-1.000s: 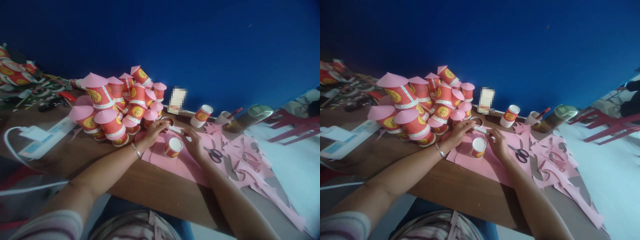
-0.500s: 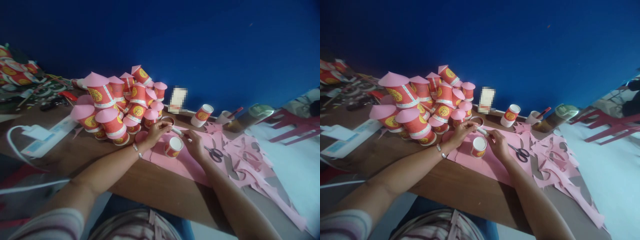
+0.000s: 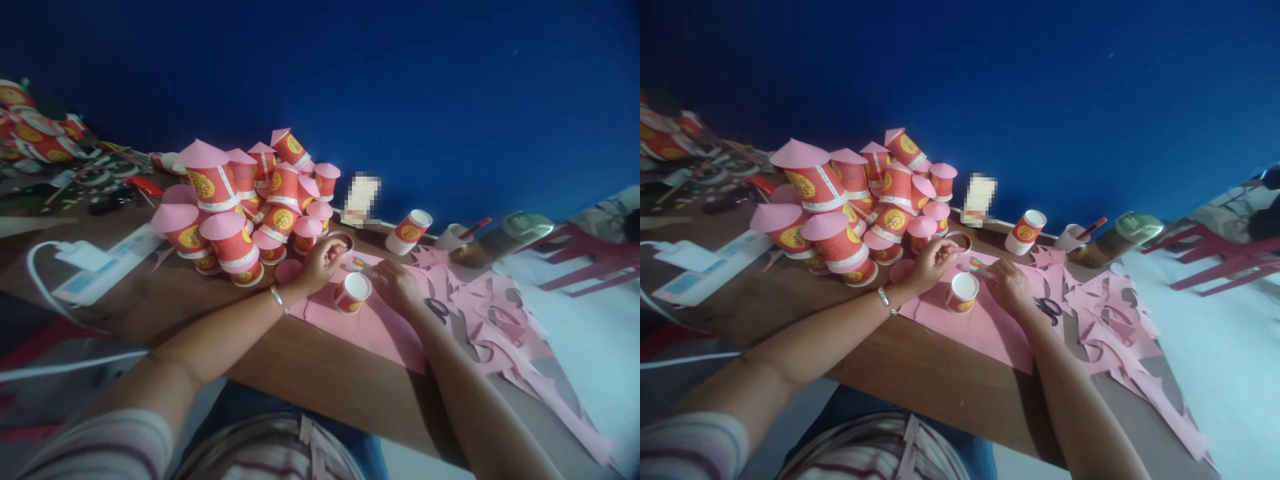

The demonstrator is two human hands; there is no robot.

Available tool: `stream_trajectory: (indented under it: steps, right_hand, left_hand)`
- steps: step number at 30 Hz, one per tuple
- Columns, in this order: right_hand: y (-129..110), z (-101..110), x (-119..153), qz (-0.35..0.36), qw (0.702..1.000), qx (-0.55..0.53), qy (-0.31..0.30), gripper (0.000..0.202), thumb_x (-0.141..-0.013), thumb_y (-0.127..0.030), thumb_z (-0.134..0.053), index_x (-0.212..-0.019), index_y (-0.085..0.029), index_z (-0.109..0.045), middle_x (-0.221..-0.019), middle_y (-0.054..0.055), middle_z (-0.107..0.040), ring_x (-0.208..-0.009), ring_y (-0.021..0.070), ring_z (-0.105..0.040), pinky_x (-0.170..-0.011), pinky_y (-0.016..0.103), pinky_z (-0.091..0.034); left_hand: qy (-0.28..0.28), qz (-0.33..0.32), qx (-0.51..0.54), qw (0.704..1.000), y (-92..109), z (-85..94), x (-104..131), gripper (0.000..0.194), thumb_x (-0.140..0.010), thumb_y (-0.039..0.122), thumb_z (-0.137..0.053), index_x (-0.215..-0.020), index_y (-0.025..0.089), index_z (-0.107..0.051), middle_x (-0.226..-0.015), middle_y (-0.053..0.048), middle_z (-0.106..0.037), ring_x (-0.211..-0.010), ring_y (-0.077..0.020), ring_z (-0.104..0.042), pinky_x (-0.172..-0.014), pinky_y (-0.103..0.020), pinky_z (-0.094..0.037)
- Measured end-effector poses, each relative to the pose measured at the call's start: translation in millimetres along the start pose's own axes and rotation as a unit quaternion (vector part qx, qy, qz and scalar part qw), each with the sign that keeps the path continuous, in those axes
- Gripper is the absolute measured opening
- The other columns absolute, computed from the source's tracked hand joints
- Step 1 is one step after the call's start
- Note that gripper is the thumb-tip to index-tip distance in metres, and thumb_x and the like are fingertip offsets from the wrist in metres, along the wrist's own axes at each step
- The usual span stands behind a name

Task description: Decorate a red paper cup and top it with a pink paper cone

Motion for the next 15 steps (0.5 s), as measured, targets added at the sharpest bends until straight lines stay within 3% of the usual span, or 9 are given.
stream_trajectory:
  steps: [4,8,11,15]
  right_hand:
    - [-2,-10,3,0.063,0.995,0.081,0.009,0.023,-0.101,-0.024,-0.057,-0.107,-0.017,-0.079,-0.09,0.011,-0.073,-0.083,0.0248,-0.064,-0.074,0.037,-0.05]
    - [-4,-9,4,0.085,0.992,0.097,0.007,0.023,-0.098,-0.02,-0.06,-0.113,-0.019,-0.079,-0.091,0.009,-0.073,-0.083,0.0238,-0.062,-0.076,0.037,-0.048]
    - [-3,-6,4,0.117,0.988,0.103,0.016,0.025,-0.098,-0.017,-0.06,-0.115,-0.019,-0.078,-0.095,0.01,-0.074,-0.086,0.0241,-0.062,-0.075,0.038,-0.047]
    - [-1,-2,4,0.15,0.983,0.105,0.009,0.029,-0.096,-0.013,-0.057,-0.115,-0.02,-0.079,-0.099,0.011,-0.074,-0.089,0.025,-0.062,-0.076,0.038,-0.048]
  left_hand:
    - [-0.047,-0.04,-0.033,0.998,2,1.9,2,0.009,-0.097,0.02,-0.063,-0.103,0.018,-0.069,-0.092,-0.004,-0.068,-0.08,-0.0141,-0.064,-0.068,-0.025,-0.051]
    - [-0.086,-0.043,-0.073,0.993,9,8.1,-6,0.006,-0.097,0.017,-0.063,-0.098,0.018,-0.069,-0.091,-0.004,-0.069,-0.077,-0.0133,-0.062,-0.07,-0.027,-0.052]
    - [-0.148,-0.035,-0.119,0.981,18,17.2,-16,0.006,-0.095,0.017,-0.066,-0.093,0.018,-0.071,-0.088,-0.004,-0.07,-0.078,-0.0151,-0.064,-0.076,-0.03,-0.054]
    - [-0.264,-0.015,-0.166,0.95,36,40.3,-20,0.018,-0.096,0.016,-0.061,-0.107,0.021,-0.075,-0.112,-0.009,-0.078,-0.101,-0.0215,-0.073,-0.092,-0.037,-0.057]
Point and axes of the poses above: each hand's wrist, its own x-axis away from the middle knuckle, its own z-axis out of the back of the hand, y = z × x, the point moved 1 cm from there along -x, towards the middle knuckle
